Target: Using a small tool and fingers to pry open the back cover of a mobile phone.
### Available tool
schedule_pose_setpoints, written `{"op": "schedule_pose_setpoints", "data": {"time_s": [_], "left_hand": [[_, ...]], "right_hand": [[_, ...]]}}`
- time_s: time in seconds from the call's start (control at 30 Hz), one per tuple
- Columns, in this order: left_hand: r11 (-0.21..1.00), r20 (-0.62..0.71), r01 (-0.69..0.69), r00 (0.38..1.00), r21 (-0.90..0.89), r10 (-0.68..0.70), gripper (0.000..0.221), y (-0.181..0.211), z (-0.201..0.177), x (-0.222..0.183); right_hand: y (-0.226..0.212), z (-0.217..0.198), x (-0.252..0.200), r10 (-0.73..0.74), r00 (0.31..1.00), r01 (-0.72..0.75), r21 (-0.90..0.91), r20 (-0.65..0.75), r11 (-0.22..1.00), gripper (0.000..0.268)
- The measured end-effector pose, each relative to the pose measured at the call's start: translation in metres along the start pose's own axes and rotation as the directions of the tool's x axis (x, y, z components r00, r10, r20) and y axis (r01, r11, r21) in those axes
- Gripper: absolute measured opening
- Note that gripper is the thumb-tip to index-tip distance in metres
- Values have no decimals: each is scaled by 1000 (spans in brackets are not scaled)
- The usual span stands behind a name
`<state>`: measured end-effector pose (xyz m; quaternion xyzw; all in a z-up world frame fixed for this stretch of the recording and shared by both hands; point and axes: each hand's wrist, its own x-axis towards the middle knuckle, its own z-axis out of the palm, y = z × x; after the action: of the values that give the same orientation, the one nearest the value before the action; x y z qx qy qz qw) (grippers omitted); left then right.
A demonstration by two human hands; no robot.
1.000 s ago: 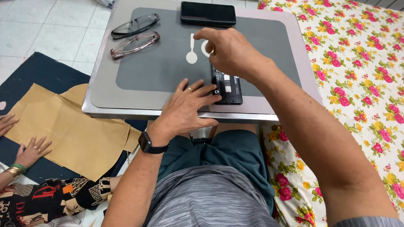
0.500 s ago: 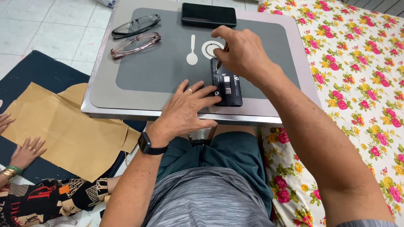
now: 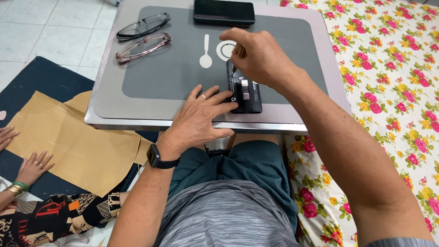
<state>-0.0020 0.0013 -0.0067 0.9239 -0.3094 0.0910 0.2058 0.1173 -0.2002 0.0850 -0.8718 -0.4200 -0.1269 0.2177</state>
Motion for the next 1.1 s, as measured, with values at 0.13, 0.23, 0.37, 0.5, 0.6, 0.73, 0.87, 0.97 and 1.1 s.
{"op": "schedule_pose_setpoints", "data": {"time_s": [0.13, 0.23, 0.37, 0.5, 0.6, 0.73, 0.87, 0.97, 1.1], "left_hand": [[1000, 1, -17, 1000, 23, 17, 65, -1, 0, 0], [1000, 5, -11, 1000, 21, 11, 66, -1, -2, -1], [1000, -6, -12, 1000, 6, 12, 65, 0, -1, -1], [1000, -21, -19, 1000, 14, 20, 66, 1, -3, -2], [1000, -18, -10, 1000, 4, 10, 66, 3, -4, -2], [1000, -1, -11, 1000, 9, 11, 65, 1, -3, -2], [1000, -15, -13, 1000, 4, 13, 65, 2, -3, -2], [1000, -3, 6, 1000, -6, -6, 65, -1, -1, -2], [1000, -11, -3, 1000, 4, 3, 66, -2, 2, -2]], "right_hand": [[19, 20, 2, 68, 994, -74, -62, -88, 995, 30], [29, 28, 4, 63, 979, -106, -220, -194, 970, 28], [5, 9, 5, 139, 990, -138, 23, -10, 990, 52], [5, 15, 6, 62, 997, -61, 26, -49, 998, 33], [-2, 6, 7, 163, 985, -169, 117, 57, 979, 54], [-7, 3, 9, 113, 986, -119, 38, 121, 992, 61], [-11, -1, 10, 50, 995, -52, 21, 88, 998, 44], [-17, 1, 14, 72, 983, -73, -2, 169, 997, 59], [-3, 24, 16, -21, 999, 29, -194, 41, 981, 41]]}}
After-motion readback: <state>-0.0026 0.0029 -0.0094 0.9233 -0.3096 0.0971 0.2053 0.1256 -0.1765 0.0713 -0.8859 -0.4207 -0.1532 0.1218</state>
